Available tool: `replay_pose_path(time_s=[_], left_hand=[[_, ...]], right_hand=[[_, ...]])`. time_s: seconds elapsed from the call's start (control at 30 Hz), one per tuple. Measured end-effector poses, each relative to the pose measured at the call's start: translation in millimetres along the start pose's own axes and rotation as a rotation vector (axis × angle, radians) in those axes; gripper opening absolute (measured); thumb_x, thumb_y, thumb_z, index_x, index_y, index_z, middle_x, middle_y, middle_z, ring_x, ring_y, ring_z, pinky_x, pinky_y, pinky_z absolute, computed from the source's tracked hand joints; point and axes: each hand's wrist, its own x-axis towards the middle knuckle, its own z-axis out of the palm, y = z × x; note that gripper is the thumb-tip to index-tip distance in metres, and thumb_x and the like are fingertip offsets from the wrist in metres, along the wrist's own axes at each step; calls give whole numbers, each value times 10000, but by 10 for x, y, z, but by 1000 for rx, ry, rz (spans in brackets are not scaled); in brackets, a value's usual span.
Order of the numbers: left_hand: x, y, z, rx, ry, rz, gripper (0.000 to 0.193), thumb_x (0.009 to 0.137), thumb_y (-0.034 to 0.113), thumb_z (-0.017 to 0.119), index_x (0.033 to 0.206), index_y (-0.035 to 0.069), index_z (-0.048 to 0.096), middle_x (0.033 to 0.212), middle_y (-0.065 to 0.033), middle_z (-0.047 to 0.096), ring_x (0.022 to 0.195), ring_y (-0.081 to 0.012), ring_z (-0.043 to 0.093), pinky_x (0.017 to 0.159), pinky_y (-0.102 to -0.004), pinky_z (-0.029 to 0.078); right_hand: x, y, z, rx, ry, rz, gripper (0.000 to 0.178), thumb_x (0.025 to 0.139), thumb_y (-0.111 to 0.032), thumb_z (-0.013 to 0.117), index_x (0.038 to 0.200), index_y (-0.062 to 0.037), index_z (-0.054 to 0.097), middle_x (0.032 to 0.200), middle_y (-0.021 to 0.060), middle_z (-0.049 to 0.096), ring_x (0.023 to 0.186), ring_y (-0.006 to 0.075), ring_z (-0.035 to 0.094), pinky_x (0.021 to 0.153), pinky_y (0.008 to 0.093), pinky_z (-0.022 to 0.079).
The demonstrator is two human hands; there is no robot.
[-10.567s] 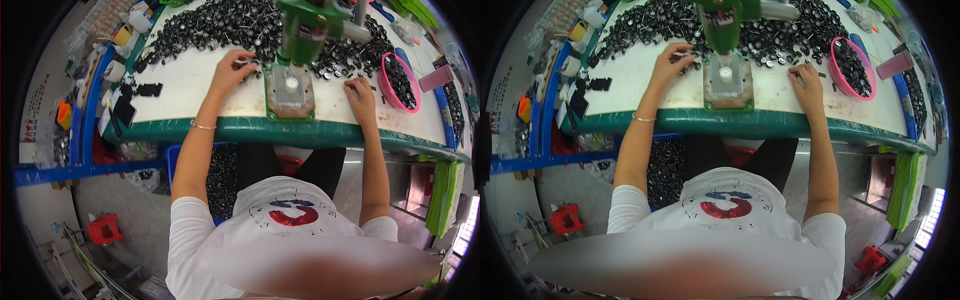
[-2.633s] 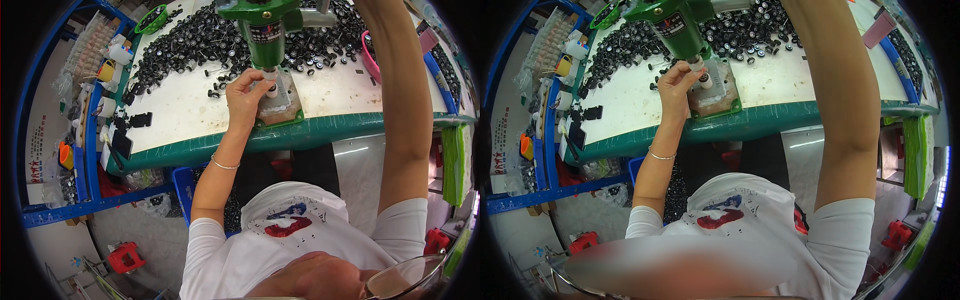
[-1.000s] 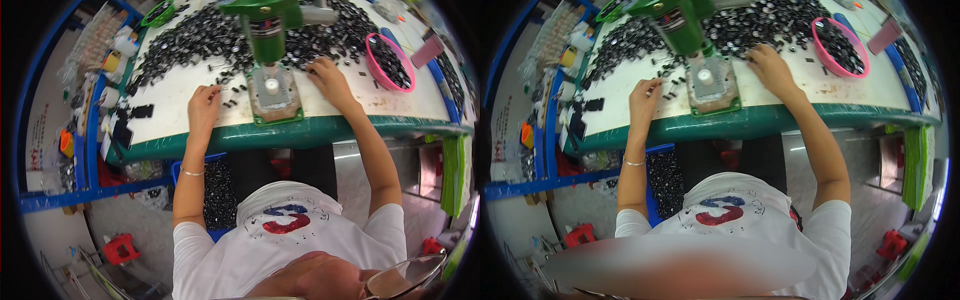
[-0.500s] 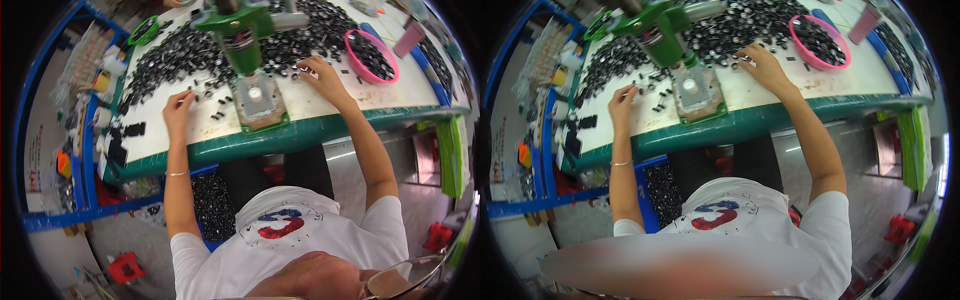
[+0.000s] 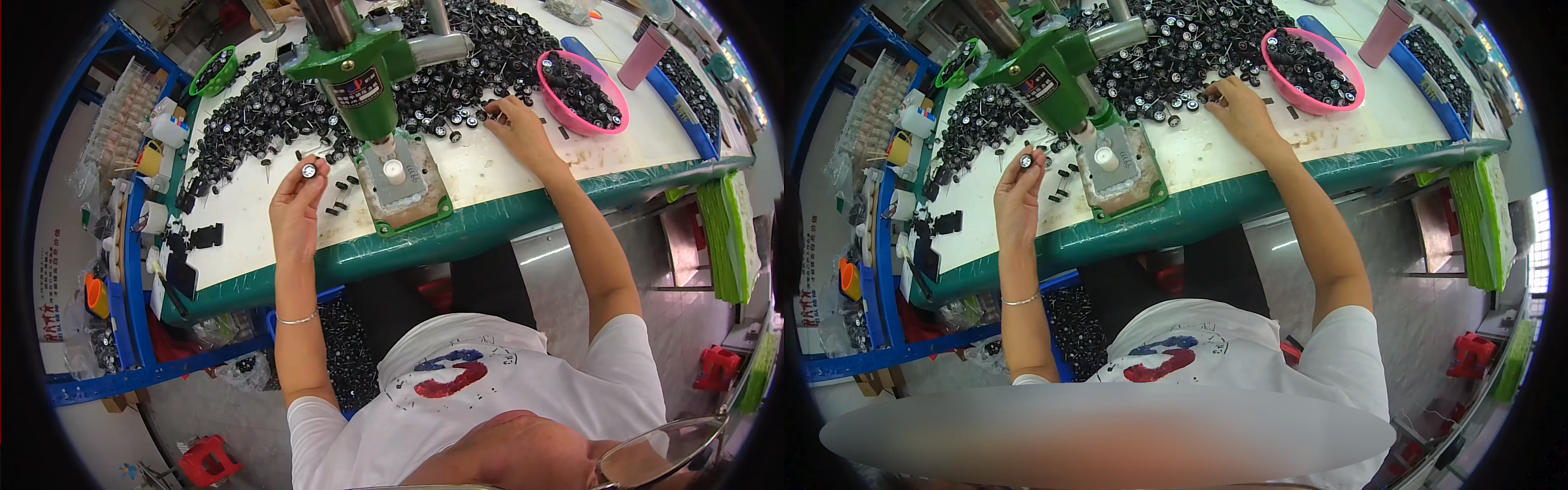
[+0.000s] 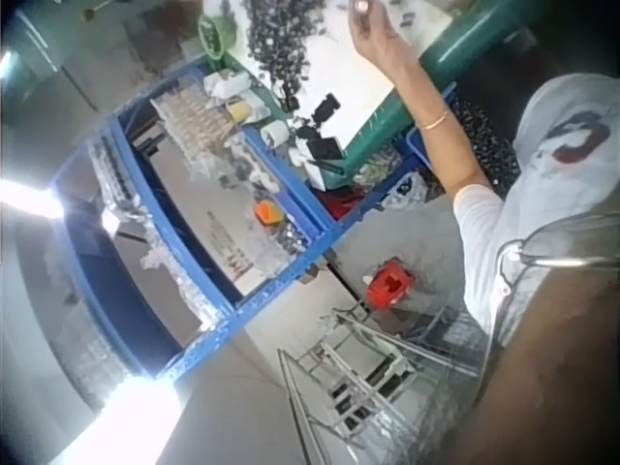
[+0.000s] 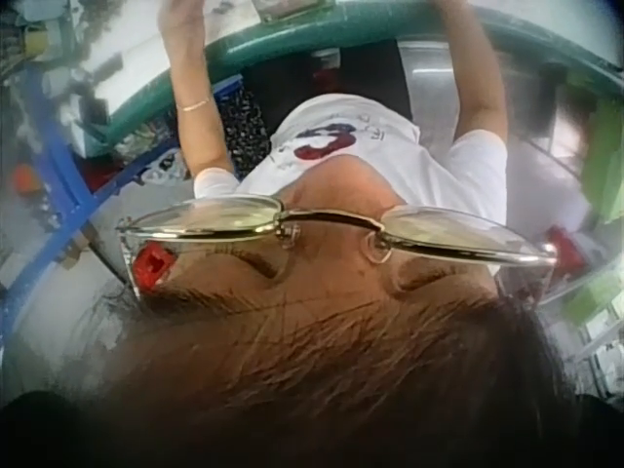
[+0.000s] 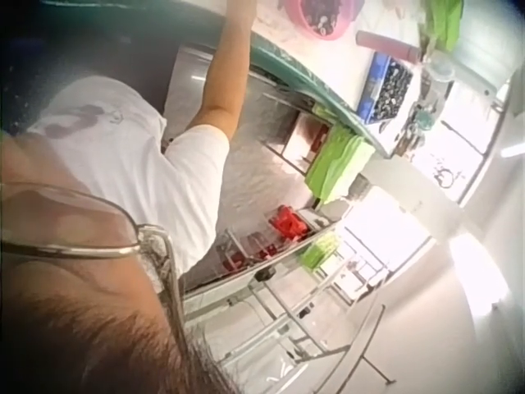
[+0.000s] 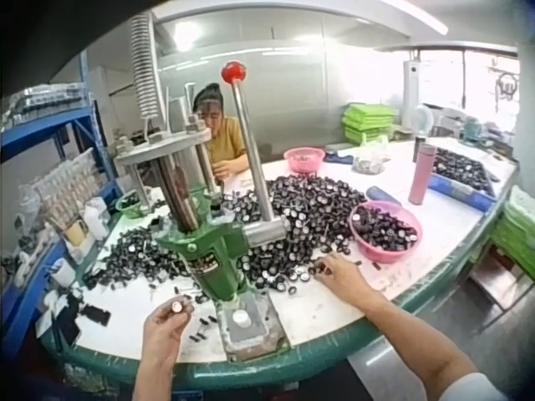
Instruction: The person assembles toy wheel assemblies by positioning wheel components and axles into a manual press fixture and pulling the lever by hand to press them together.
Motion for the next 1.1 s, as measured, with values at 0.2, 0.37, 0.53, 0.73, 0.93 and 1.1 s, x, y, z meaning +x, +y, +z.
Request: replay_pose_path(time_s=[0.2,0.37,0.53,0.73,0.93,1.1], left_hand=[[-102,-107,115,107,121,-48,205,891,41,699,1083,-34,701,983,-114,725,826,-123,667,735,-233,526],[-144,-230,273,218,108,35,159,868,85,743,1006,7,739,883,-27,709,734,-67,604,628,-201,424],[-216,-243,376,200,76,35,163,864,96,746,1007,17,747,854,-7,705,729,-65,606,630,-211,420],[-240,-208,361,239,72,72,150,868,106,742,998,32,750,835,3,692,724,-63,595,629,-212,406],[-206,-217,465,221,40,125,165,862,92,746,1006,12,743,832,11,675,743,-50,575,667,-200,424],[-189,-158,537,196,-4,93,155,864,76,744,997,-2,741,838,6,671,746,-52,568,684,-202,443]], right_hand=[[-29,-37,-119,-115,192,-194,245,864,-127,693,1096,-51,669,1014,94,622,905,255,616,799,360,491],[-50,-238,105,-130,120,-320,186,848,-129,692,1025,-75,675,1037,87,618,982,283,602,820,402,498],[-6,-255,223,-211,83,-268,115,885,-139,636,957,-51,655,989,93,611,939,295,616,807,408,510],[-87,-600,40,205,15,-283,207,875,7,649,1080,-14,650,997,88,638,939,198,644,819,327,510],[-181,-1470,205,482,-267,-314,301,849,-64,694,1144,-18,651,1012,86,653,927,194,629,868,320,491],[-171,-1445,306,320,-215,-312,332,817,-208,713,1107,-49,683,976,97,607,893,243,609,823,375,501]])
